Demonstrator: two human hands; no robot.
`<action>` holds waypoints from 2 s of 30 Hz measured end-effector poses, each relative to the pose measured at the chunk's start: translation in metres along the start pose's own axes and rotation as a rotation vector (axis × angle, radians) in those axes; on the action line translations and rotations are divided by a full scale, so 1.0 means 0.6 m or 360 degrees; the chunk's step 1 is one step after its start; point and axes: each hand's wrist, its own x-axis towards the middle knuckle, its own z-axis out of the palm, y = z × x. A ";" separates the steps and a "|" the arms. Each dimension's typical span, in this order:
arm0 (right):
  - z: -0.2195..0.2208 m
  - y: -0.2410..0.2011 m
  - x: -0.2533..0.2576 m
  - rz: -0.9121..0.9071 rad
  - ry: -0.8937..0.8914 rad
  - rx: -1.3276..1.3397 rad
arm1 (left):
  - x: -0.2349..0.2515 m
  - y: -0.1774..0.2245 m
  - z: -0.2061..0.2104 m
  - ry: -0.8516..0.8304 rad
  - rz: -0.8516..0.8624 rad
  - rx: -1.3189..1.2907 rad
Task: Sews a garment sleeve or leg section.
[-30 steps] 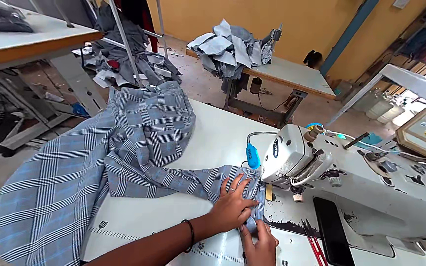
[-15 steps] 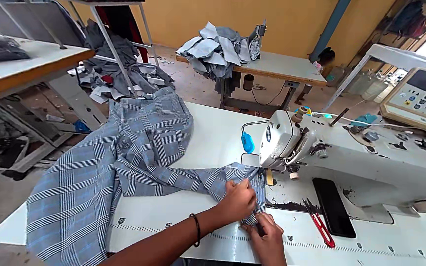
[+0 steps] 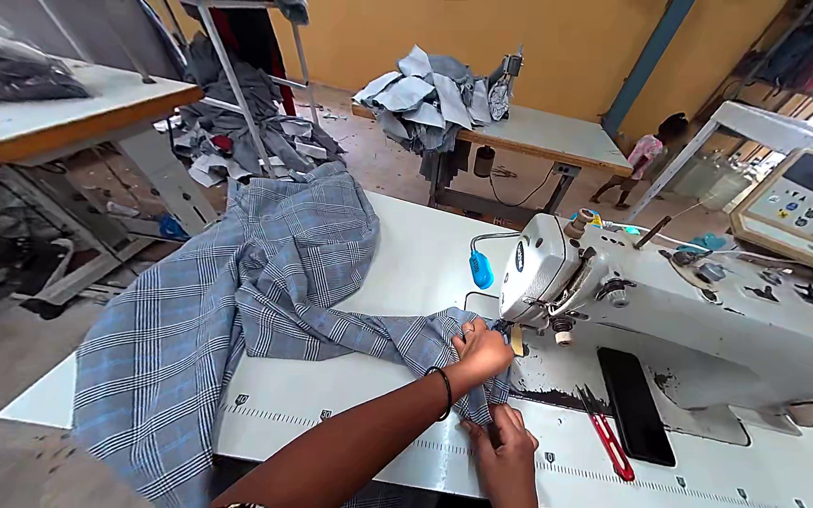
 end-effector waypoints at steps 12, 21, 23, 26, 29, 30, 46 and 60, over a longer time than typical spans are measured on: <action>-0.003 -0.002 -0.006 0.0009 0.0005 0.0017 | 0.004 -0.074 0.052 0.0667 0.0789 0.0192; -0.031 -0.008 -0.011 0.0087 -0.0158 -0.0024 | -0.060 -0.132 0.040 0.0304 0.1099 0.0289; -0.045 -0.011 -0.002 0.0178 -0.0285 0.0063 | -0.058 -0.130 0.038 0.0279 0.1097 0.0292; -0.064 -0.011 0.037 0.0248 -0.0355 0.0071 | -0.059 -0.132 0.040 0.0257 0.1116 0.0309; -0.044 -0.004 0.099 0.0179 -0.0136 -0.0168 | -0.063 -0.134 0.048 0.0311 0.1137 0.0337; -0.034 -0.005 0.121 0.0237 -0.0139 -0.0249 | -0.064 -0.134 0.051 0.0328 0.1139 0.0336; 0.011 -0.015 0.199 0.0628 -0.0342 -0.0718 | -0.066 -0.135 0.064 0.0491 0.1202 0.0347; -0.006 0.044 0.104 -0.0097 -0.0236 -0.0301 | -0.068 -0.148 0.050 0.0352 0.1256 0.0307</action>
